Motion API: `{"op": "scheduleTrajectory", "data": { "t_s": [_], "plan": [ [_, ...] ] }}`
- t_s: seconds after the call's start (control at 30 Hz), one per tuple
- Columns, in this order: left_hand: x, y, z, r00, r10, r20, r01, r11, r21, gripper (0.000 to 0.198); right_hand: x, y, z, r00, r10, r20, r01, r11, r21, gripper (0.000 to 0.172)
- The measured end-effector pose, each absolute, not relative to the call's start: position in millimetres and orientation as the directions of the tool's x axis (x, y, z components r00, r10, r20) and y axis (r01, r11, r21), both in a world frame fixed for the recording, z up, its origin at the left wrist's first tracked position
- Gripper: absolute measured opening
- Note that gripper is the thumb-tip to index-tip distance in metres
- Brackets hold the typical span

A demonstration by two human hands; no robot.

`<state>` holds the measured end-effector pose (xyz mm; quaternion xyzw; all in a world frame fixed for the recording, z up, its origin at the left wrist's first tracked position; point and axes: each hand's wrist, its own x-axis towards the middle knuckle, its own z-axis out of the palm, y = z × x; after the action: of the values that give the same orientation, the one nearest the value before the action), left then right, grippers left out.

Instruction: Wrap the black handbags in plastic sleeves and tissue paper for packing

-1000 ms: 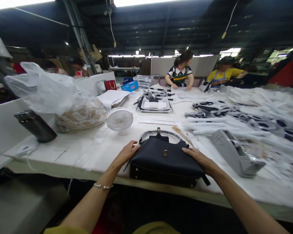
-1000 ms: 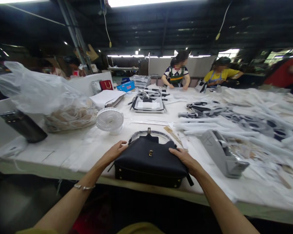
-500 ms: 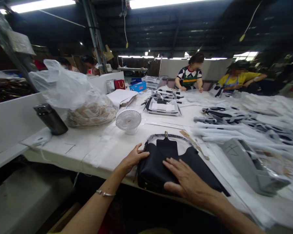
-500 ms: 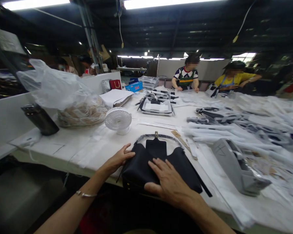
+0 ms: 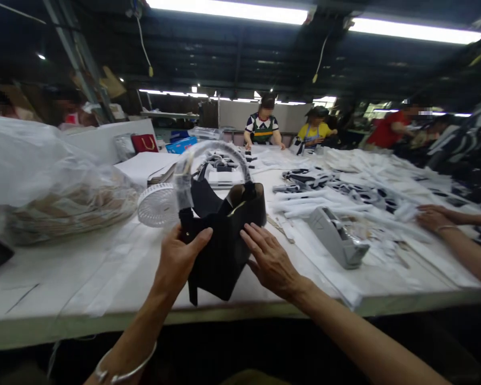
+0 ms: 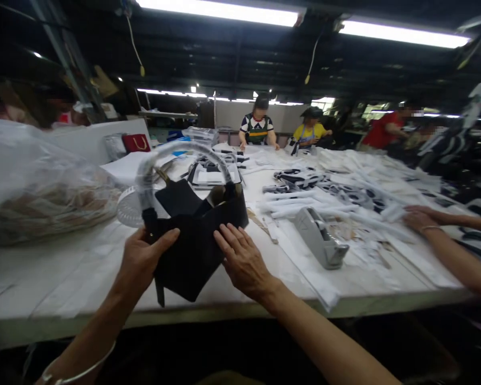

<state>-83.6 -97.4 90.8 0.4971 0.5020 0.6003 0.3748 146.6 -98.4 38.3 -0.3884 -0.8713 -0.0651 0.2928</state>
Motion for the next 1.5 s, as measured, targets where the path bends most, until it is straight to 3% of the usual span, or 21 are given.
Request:
{"op": "scheduleTrajectory", "data": {
  "t_s": [0.1, 0.2, 0.37, 0.5, 0.73, 0.93, 1.1, 1.27, 1.33, 1.5],
  "plan": [
    [-67, -97, 83, -0.213, 0.877, 0.431, 0.374, -0.334, 0.865, 0.034, 146, -86, 21, -0.433, 0.726, 0.534, 0.755, 0.616, -0.225, 0.085],
    [-52, -93, 52, -0.126, 0.862, 0.492, 0.53, -0.361, 0.768, 0.027, 144, -87, 1, -0.365, 0.799, 0.478, 0.749, 0.557, -0.358, 0.087],
    [-42, -84, 26, -0.261, 0.919, 0.294, 0.435, -0.16, 0.886, 0.033, 134, -89, -4, -0.348, 0.816, 0.461, 0.665, 0.562, -0.492, 0.085],
    [-34, -80, 33, -0.26, 0.939, 0.223, 0.344, -0.126, 0.931, 0.042, 124, -80, 9, -0.332, 0.796, 0.505, 0.594, 0.593, -0.544, 0.09],
    [-32, -92, 13, -0.253, 0.889, 0.383, 0.458, -0.238, 0.856, 0.059, 145, -90, -13, -0.304, 0.834, 0.46, 0.531, 0.549, -0.645, 0.083],
    [-38, -94, -12, -0.193, 0.8, 0.568, 0.6, -0.361, 0.713, 0.062, 169, -98, -35, -0.208, 0.937, 0.281, 0.493, 0.349, -0.797, 0.059],
    [-45, -101, -15, -0.137, 0.589, 0.797, 0.759, -0.454, 0.466, 0.069, 187, -96, -36, -0.235, 0.937, 0.259, 0.564, 0.349, -0.748, 0.028],
    [-44, -121, -11, 0.028, 0.421, 0.907, 0.821, -0.527, 0.219, 0.056, 214, -81, -31, -0.153, 0.955, 0.256, 0.705, 0.287, -0.649, 0.019],
    [-42, -125, -15, 0.055, 0.433, 0.9, 0.809, -0.547, 0.214, 0.049, 226, -73, -27, -0.114, 0.964, 0.238, 0.792, 0.233, -0.565, 0.019],
    [-41, -128, -34, 0.015, 0.554, 0.832, 0.775, -0.533, 0.341, 0.036, 255, -53, -21, 0.009, 0.985, 0.174, 0.917, 0.061, -0.393, 0.021]
  ]
}}
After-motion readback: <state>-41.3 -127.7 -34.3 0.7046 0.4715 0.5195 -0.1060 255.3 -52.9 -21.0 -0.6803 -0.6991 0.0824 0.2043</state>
